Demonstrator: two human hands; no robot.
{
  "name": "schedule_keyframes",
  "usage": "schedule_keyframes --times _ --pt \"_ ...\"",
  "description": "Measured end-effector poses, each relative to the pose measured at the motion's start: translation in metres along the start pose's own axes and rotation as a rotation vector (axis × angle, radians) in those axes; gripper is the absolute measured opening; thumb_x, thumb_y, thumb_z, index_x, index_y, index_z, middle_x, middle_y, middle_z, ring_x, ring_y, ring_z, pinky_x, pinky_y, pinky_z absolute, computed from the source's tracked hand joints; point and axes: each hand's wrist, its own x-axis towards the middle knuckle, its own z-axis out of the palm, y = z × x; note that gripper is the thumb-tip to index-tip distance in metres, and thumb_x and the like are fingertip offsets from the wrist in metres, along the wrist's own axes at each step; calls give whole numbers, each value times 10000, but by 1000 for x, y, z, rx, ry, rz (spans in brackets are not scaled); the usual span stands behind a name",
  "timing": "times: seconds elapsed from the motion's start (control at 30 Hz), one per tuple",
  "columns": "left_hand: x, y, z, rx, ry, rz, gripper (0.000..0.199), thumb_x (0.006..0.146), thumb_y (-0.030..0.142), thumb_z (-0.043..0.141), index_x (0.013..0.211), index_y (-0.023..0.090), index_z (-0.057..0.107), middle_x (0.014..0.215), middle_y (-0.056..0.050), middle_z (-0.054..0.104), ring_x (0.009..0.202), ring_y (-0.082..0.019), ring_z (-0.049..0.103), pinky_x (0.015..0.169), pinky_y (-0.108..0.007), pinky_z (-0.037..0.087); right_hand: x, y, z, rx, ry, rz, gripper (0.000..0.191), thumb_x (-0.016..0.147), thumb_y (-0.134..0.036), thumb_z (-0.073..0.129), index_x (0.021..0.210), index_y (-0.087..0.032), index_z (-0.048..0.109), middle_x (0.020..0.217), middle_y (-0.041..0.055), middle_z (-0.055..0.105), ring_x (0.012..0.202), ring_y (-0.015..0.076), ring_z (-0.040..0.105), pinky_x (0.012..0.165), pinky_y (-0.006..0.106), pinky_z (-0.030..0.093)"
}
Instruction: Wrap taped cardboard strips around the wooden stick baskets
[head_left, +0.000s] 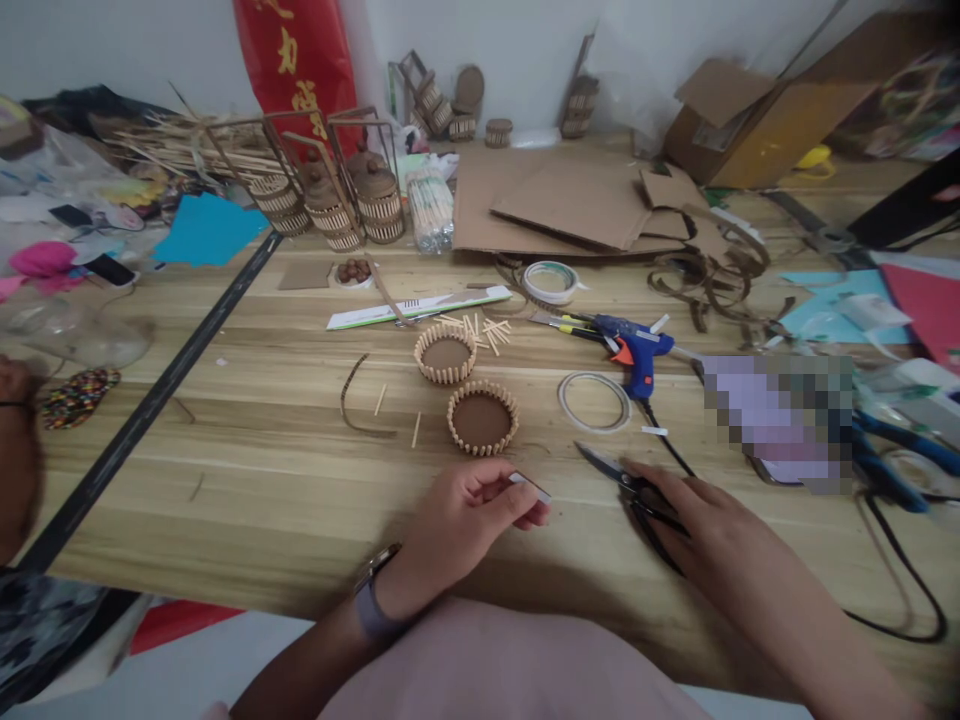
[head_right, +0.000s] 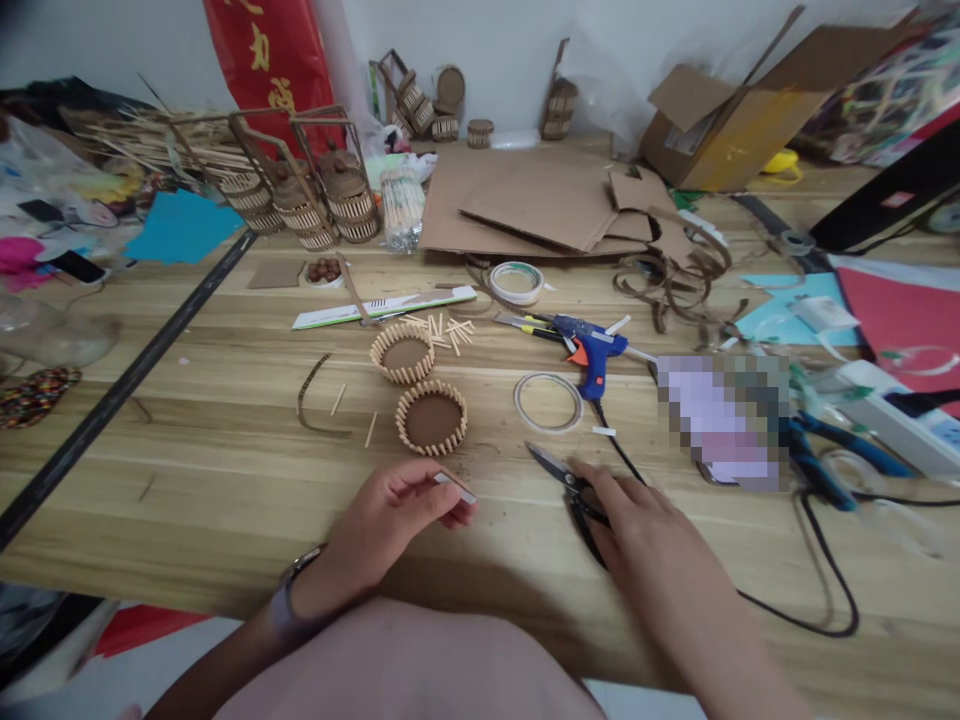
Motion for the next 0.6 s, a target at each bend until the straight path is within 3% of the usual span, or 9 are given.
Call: schedule_keyframes --times 0.13,0.23,0.33,0.43,0.6 --pt "0 -2 2 54 -13 14 282 854 400 638 821 139 738 794 -67 746 754 -168 678 703 -264 535 8 -27 -19 -49 76 -7 384 927 -366 427 1191 -209 658 986 129 725 847 330 688 729 502 546" --pt "0 -4 2 108 -34 16 317 889 421 603 836 143 746 796 -65 746 746 -169 675 694 -262 524 20 -65 -35 288 115 -97 328 965 -399 451 1138 -209 655 993 102 717 888 242 688 758 381 556" --pt "-1 -6 1 174 -35 63 348 935 418 546 820 153 740 753 -43 724 713 -155 654 670 -247 498 30 -95 -39 487 96 -202 220 951 -353 515 1031 -228 676 852 53 694 785 183 670 664 292 540" --pt "-3 -7 0 223 -25 126 376 975 395 479 809 161 722 746 -33 712 702 -149 643 658 -236 481 36 -107 -34 535 158 -198 172 943 -268 512 959 -223 677 780 40 667 743 173 641 648 285 519" --pt "-6 -7 -1 443 18 232 405 1001 386 431 758 173 675 722 -25 685 698 -154 615 643 -242 429 37 -106 -31 573 168 -176 155 915 -226 520 804 -219 629 724 23 640 681 158 601 613 266 487"
